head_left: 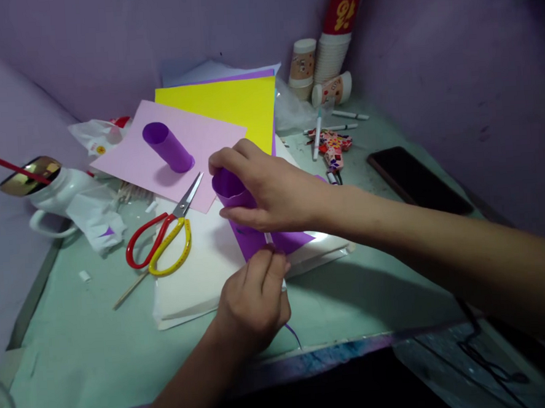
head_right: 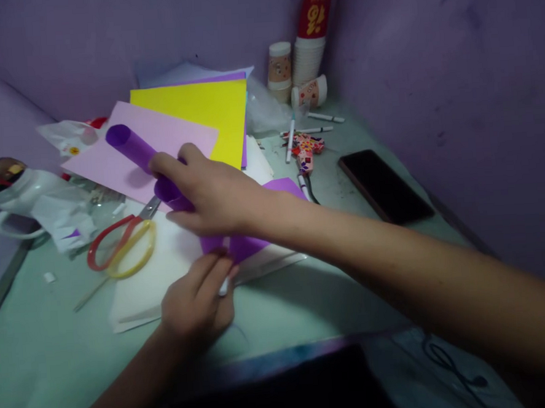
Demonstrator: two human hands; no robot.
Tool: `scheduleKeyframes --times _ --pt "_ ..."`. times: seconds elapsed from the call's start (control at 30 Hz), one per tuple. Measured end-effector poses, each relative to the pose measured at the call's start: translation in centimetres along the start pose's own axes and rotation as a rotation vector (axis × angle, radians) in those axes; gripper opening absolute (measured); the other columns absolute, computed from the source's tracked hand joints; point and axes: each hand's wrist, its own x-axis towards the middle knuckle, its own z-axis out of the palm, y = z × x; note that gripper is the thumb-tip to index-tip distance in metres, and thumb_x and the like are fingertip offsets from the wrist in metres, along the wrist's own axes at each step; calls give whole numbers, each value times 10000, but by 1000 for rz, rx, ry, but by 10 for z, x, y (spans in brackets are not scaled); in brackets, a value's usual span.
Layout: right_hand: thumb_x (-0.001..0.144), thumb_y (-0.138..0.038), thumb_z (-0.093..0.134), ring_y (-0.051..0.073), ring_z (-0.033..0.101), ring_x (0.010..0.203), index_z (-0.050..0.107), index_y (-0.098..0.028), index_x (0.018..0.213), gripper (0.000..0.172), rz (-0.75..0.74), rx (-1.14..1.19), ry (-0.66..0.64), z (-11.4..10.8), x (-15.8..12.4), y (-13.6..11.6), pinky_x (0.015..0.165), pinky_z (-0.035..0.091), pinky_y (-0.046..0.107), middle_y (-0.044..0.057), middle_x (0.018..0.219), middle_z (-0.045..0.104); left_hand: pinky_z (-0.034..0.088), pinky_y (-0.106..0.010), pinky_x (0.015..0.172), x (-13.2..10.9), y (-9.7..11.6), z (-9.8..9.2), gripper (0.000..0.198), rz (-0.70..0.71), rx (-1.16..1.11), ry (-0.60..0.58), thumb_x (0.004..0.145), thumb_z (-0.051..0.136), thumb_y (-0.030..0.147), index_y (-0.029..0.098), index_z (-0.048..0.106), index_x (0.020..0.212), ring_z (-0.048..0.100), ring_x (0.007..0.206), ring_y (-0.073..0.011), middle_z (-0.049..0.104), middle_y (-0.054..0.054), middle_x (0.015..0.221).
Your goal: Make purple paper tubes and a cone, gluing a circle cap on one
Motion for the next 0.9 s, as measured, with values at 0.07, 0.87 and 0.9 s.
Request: scheduleKeyframes --times 0.07,0.87,0.9 --pt "802 -252 564 205 543 907 413 -142 1241 477 0 -1 3 0 0 0 777 479 351 86 1089 450 532 -238 575 -1 2 -7 132 -44 6 8 795 558 104 83 632 902 688 717 -180 715 -130 833" --pt "722 -216 617 250 542 982 447 -162 1172 484 -69 107 82 -11 -1 1 810 485 407 110 1132 515 509 -256 773 -25 -36 -64 115 -600 -77 121 801 614 138 192 655 893 651 846 -133 691 -14 893" --pt "719 -228 628 256 538 1003 451 -179 1165 483 -77 104 124 -18 -1 0 826 483 419 102 1139 525 509 -268 786 -27 -38 -66 122 -604 -82 137 796 615 130 192 650 895 646 850 -136 685 -15 890"
